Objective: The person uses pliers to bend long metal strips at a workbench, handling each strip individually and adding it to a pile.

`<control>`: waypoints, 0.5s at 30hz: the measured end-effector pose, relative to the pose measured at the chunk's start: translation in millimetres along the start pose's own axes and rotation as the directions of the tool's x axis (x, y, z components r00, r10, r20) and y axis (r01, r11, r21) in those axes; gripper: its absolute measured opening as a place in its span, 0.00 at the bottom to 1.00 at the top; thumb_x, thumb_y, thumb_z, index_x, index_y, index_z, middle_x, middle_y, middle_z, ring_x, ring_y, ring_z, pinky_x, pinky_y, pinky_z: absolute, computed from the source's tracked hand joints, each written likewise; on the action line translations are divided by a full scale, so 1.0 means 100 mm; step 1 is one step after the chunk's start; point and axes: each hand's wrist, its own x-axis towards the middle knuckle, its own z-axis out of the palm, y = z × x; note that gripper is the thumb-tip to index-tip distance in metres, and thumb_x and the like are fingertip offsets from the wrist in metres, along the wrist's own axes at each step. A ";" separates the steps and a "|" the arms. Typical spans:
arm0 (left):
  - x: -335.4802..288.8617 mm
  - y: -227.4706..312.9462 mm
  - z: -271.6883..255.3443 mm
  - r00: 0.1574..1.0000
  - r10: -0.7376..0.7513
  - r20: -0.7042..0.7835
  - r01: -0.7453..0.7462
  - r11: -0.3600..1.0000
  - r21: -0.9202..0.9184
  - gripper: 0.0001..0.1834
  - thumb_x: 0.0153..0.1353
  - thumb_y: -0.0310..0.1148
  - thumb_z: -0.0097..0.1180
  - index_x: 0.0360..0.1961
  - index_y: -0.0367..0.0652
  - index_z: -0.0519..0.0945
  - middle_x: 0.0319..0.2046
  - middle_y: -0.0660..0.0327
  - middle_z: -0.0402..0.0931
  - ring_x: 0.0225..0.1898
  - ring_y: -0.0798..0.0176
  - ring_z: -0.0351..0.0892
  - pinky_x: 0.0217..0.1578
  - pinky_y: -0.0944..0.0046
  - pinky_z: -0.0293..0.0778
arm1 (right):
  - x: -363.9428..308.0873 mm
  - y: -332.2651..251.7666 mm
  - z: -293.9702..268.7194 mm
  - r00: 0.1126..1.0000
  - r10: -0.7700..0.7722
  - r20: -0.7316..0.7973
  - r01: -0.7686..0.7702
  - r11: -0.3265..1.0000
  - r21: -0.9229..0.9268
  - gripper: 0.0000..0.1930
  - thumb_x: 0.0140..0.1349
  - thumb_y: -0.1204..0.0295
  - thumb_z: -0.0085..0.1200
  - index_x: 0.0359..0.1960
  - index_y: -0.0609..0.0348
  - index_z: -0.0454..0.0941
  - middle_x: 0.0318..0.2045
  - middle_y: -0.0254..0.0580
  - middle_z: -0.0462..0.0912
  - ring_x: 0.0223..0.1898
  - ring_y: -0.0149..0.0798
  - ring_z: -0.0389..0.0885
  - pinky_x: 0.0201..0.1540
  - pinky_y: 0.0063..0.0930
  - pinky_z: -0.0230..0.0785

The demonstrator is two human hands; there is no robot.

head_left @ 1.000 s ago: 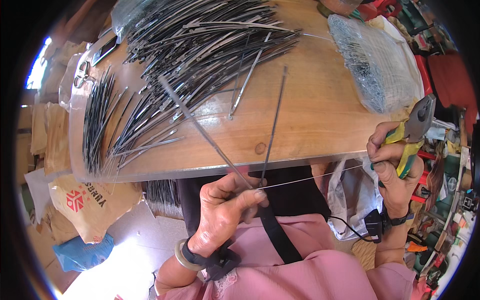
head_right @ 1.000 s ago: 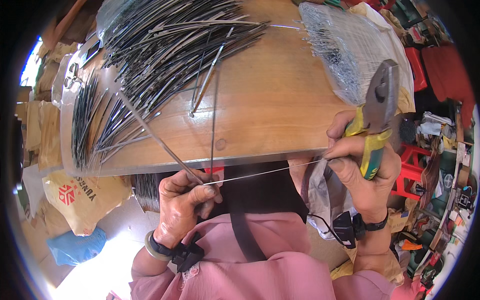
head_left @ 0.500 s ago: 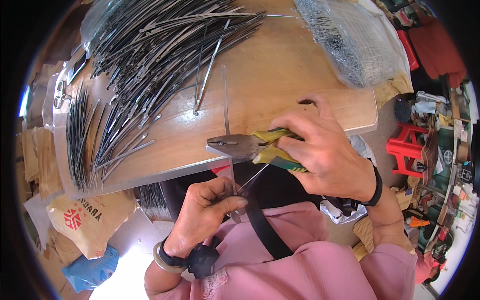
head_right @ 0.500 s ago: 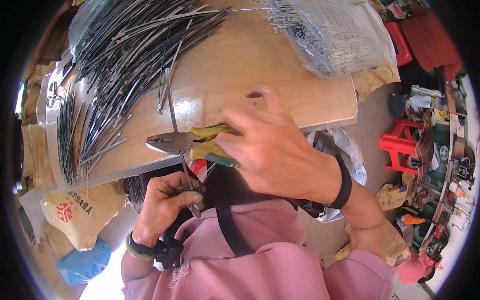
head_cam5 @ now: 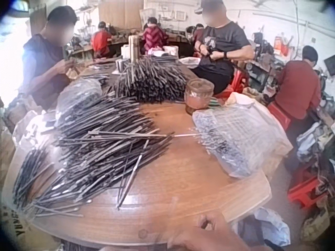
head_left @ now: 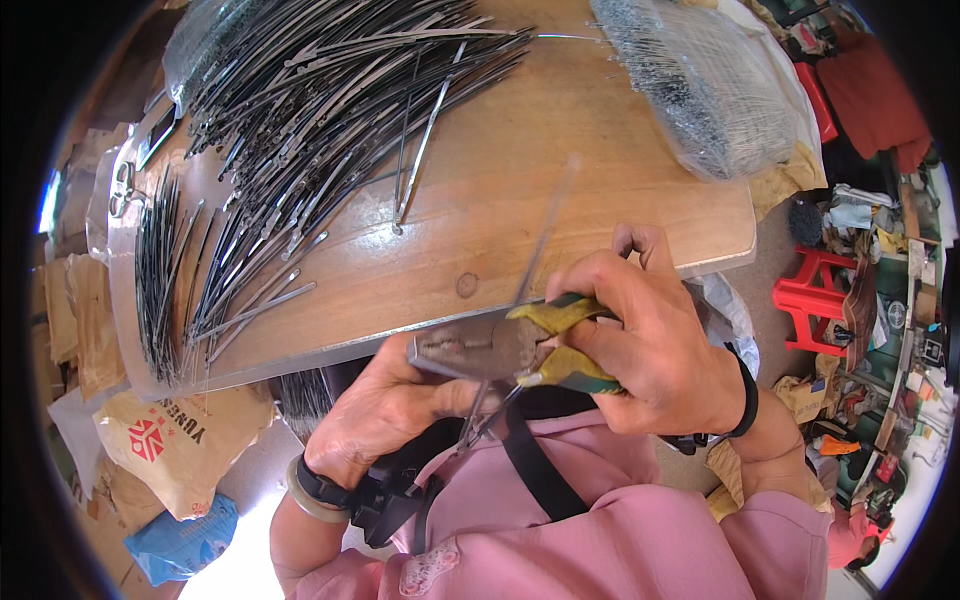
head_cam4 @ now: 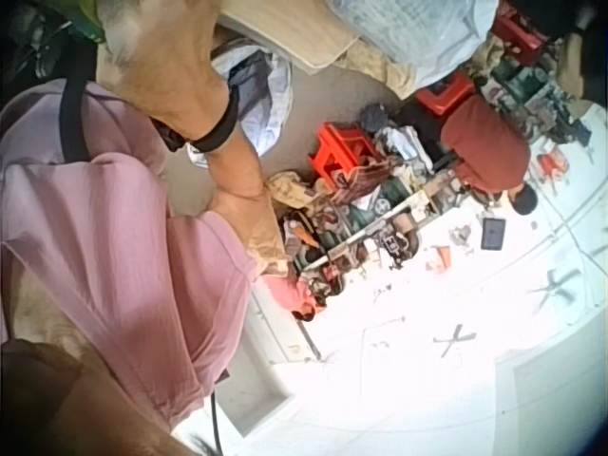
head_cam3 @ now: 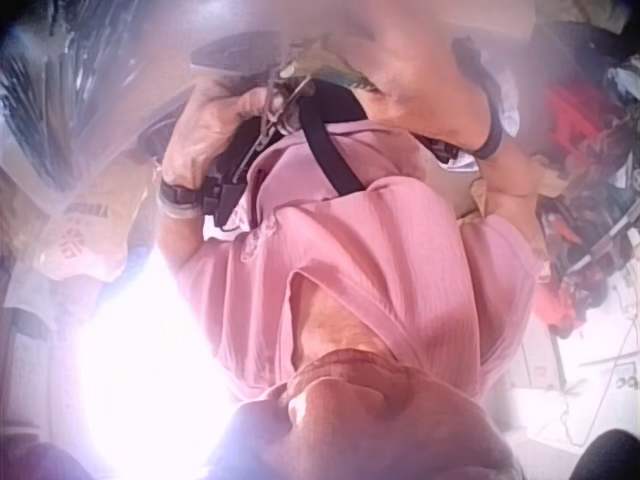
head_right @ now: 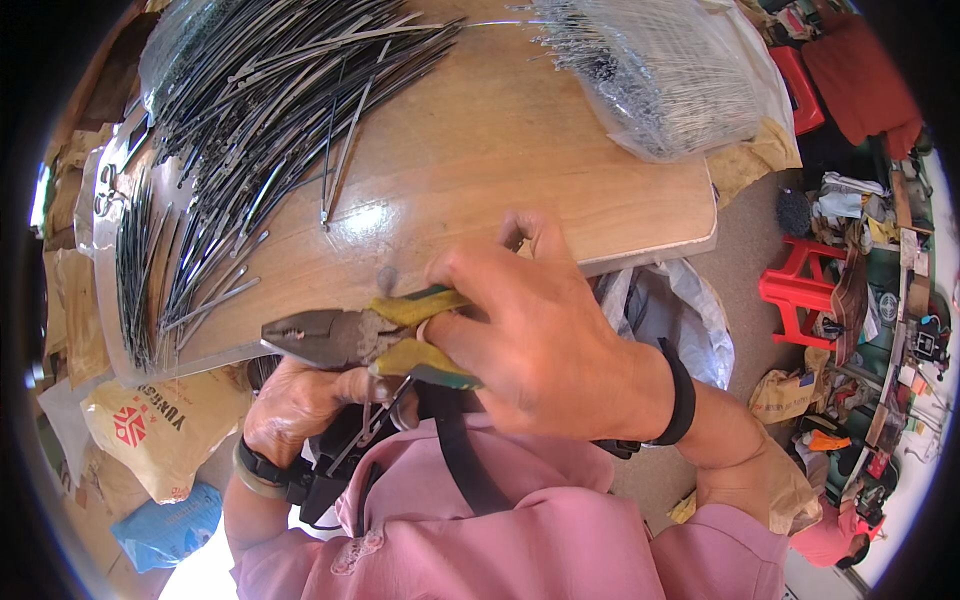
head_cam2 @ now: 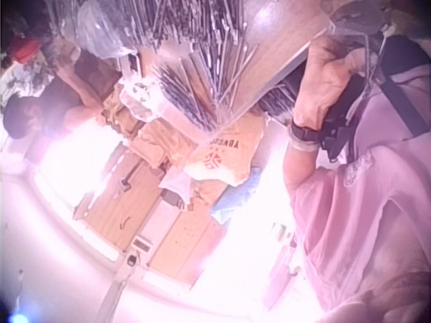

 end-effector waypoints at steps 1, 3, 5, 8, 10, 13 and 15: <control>0.01 0.00 0.05 0.998 -0.045 -0.054 0.047 0.998 0.032 0.16 0.60 0.23 0.59 0.50 0.33 0.79 0.39 0.57 0.81 0.41 0.66 0.79 0.46 0.66 0.75 | 0.00 -0.01 0.02 1.000 -0.014 -0.003 0.014 1.000 0.014 0.14 0.32 0.77 0.56 0.27 0.64 0.78 0.39 0.47 0.75 0.36 0.43 0.73 0.46 0.49 0.55; -0.01 0.17 0.20 0.998 -0.031 -0.052 0.041 0.981 0.191 0.12 0.61 0.29 0.60 0.45 0.35 0.80 0.32 0.60 0.80 0.32 0.69 0.78 0.35 0.68 0.75 | -0.01 -0.01 0.07 1.000 -0.030 0.007 0.030 1.000 0.006 0.14 0.32 0.77 0.57 0.27 0.63 0.78 0.38 0.47 0.76 0.36 0.42 0.73 0.46 0.48 0.55; -0.03 0.11 0.19 0.992 -0.123 -0.009 0.122 0.992 -0.027 0.13 0.62 0.32 0.59 0.45 0.36 0.80 0.27 0.61 0.78 0.27 0.69 0.76 0.29 0.68 0.71 | -0.02 0.01 0.14 1.000 -0.030 0.007 0.030 1.000 0.004 0.13 0.32 0.77 0.57 0.26 0.63 0.78 0.38 0.46 0.76 0.36 0.42 0.74 0.46 0.49 0.55; -0.03 0.05 0.20 0.992 -0.120 -0.028 0.117 0.988 -0.102 0.13 0.62 0.35 0.58 0.44 0.37 0.80 0.22 0.62 0.75 0.20 0.69 0.71 0.22 0.69 0.66 | -0.04 0.04 0.23 1.000 -0.026 -0.011 0.026 1.000 0.017 0.12 0.32 0.77 0.57 0.25 0.62 0.78 0.39 0.46 0.76 0.37 0.43 0.74 0.47 0.50 0.55; -0.03 0.02 0.21 0.994 -0.083 -0.064 0.073 0.987 -0.141 0.13 0.62 0.36 0.57 0.42 0.37 0.80 0.20 0.62 0.74 0.18 0.69 0.69 0.20 0.70 0.64 | -0.03 0.06 0.27 0.999 -0.034 -0.019 0.034 0.999 0.018 0.12 0.32 0.77 0.58 0.24 0.61 0.78 0.40 0.46 0.77 0.39 0.44 0.74 0.48 0.52 0.55; -0.03 -0.04 0.23 0.993 -0.034 -0.110 0.005 0.966 -0.258 0.12 0.63 0.35 0.55 0.40 0.35 0.79 0.19 0.61 0.73 0.17 0.69 0.68 0.19 0.71 0.62 | 0.05 0.04 0.22 0.997 -0.031 -0.073 0.029 0.999 -0.039 0.11 0.33 0.77 0.59 0.24 0.60 0.77 0.42 0.45 0.77 0.42 0.45 0.75 0.50 0.55 0.54; -0.01 -0.06 0.24 0.992 0.017 -0.129 -0.052 0.960 -0.274 0.11 0.63 0.32 0.54 0.38 0.34 0.77 0.20 0.61 0.73 0.16 0.70 0.66 0.18 0.71 0.60 | -0.01 -0.01 0.13 0.987 0.043 -0.153 -0.060 0.993 -0.106 0.10 0.35 0.78 0.60 0.24 0.59 0.78 0.43 0.43 0.77 0.45 0.45 0.74 0.51 0.55 0.55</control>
